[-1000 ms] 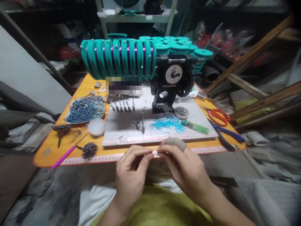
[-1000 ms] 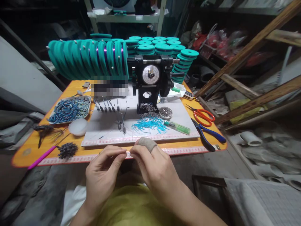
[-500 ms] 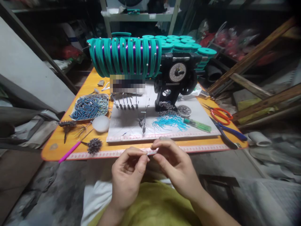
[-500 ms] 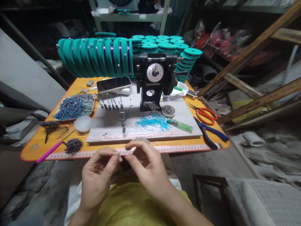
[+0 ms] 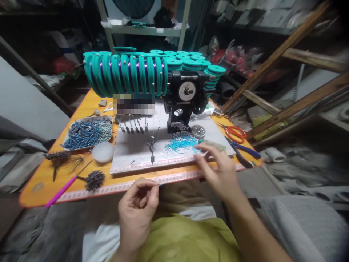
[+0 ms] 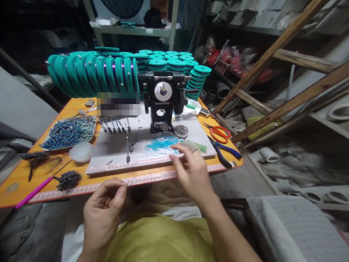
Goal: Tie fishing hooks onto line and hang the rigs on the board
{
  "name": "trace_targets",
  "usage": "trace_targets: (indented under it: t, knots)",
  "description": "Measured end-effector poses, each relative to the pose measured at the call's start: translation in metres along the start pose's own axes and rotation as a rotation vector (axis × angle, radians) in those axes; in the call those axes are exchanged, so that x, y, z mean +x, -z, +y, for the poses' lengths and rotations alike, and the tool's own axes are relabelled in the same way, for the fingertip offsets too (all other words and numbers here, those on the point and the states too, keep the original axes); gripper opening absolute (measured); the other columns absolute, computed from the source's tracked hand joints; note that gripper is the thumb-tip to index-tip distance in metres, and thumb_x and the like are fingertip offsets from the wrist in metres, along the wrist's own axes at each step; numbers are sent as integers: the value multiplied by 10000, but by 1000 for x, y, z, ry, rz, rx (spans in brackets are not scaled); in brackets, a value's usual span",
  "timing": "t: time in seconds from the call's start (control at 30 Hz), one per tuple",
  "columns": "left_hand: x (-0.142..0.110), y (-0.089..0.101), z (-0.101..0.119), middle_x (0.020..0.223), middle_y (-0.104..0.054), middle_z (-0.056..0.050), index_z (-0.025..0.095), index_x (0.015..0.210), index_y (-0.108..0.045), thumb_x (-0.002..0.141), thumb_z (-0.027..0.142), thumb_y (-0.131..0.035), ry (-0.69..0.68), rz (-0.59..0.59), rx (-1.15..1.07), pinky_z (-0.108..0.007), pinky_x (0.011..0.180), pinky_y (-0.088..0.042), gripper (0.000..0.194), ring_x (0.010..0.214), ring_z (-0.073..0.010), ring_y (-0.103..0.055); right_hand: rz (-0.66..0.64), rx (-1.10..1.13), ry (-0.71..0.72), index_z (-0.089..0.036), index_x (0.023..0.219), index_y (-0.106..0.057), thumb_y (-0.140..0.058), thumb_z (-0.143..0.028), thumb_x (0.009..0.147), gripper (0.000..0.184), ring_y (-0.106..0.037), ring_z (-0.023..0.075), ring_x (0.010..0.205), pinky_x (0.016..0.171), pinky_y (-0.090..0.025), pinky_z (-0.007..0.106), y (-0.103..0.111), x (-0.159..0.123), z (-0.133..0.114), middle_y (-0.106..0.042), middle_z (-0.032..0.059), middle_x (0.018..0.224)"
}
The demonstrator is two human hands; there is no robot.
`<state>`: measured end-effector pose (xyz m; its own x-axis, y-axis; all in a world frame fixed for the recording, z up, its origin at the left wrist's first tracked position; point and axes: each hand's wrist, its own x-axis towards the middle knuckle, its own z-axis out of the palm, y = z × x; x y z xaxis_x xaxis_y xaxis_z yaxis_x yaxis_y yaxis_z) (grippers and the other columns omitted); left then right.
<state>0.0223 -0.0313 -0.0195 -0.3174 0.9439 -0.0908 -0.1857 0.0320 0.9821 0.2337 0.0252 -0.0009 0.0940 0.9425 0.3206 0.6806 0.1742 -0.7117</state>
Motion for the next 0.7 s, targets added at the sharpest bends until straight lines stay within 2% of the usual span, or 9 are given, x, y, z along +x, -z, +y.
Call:
trace_targets:
  t: [0.07, 0.13, 0.2, 0.3, 0.37, 0.4, 0.53, 0.6, 0.7]
  knots:
    - [0, 0, -1, 581, -568, 58, 166, 716, -688, 605, 487, -883, -15, 11, -15, -55, 438, -370, 392, 502, 9, -450, 38, -314, 101, -230, 1219, -644, -542, -464, 855, 445, -498, 34, 1122, 981, -479, 157, 19, 20, 26, -579, 38, 1191]
    - [0, -1, -2, 560, -540, 63, 167, 717, -697, 611, 489, -879, -14, 11, -29, -61, 444, -370, 385, 495, 10, -427, -19, -495, 165, -231, 1274, -621, -515, -455, 870, 474, -499, 50, 1061, 995, -459, 206, 31, 34, 44, -600, 62, 1114]
    - [-1, -2, -2, 537, -509, 70, 169, 716, -705, 622, 488, -870, -19, 1, -29, -67, 439, -357, 372, 479, 15, -390, -44, -534, 191, -223, 1274, -624, -466, -438, 896, 462, -504, 48, 1022, 973, -446, 205, 37, 39, 51, -602, 72, 1094]
    - [-3, -2, -1, 549, -503, 72, 169, 710, -716, 661, 455, -850, -69, -21, 12, -72, 423, -317, 319, 459, 29, -337, 74, -445, 136, -195, 1266, -615, -378, -424, 929, 471, -504, 30, 1039, 982, -425, 175, 36, 23, 39, -577, 76, 1169]
    - [-5, -2, 0, 559, -497, 75, 176, 710, -721, 695, 403, -833, -149, -30, 64, -70, 435, -308, 254, 467, 32, -340, 132, -224, 41, -167, 1233, -597, -361, -475, 927, 495, -501, -9, 965, 929, -420, 126, 31, 1, 23, -572, 73, 1157]
    - [-6, -1, 1, 554, -487, 77, 183, 713, -723, 714, 372, -822, -204, -38, 102, -71, 447, -310, 213, 476, 29, -352, 50, -52, -31, -150, 1208, -583, -366, -528, 916, 525, -492, -32, 892, 863, -417, 100, 27, -11, 14, -578, 70, 1115]
    - [-8, 2, 2, 563, -499, 80, 207, 781, -728, 771, 201, -768, -548, -114, 310, -82, 463, -312, 42, 500, 16, -405, -699, 722, -450, -51, 942, -512, -286, -905, 717, 912, -457, -40, 675, 601, -369, 96, 0, -54, -17, -534, 71, 851]
    - [-8, 5, 2, 608, -545, 73, 200, 850, -723, 768, 113, -753, -733, -173, 406, -93, 469, -327, 123, 515, 13, -424, -787, 953, -654, -47, 770, -408, -258, -962, 654, 934, -415, -47, 603, 557, -325, 101, -16, -65, -28, -448, 34, 723]
    - [-7, 9, 1, 663, -589, 55, 174, 922, -708, 746, 47, -757, -883, -243, 498, -110, 503, -363, 223, 553, 3, -445, -796, 1167, -820, -65, 708, -267, -358, -848, 716, 789, -355, -61, 541, 540, -290, 107, -29, -71, -36, -323, -12, 636]
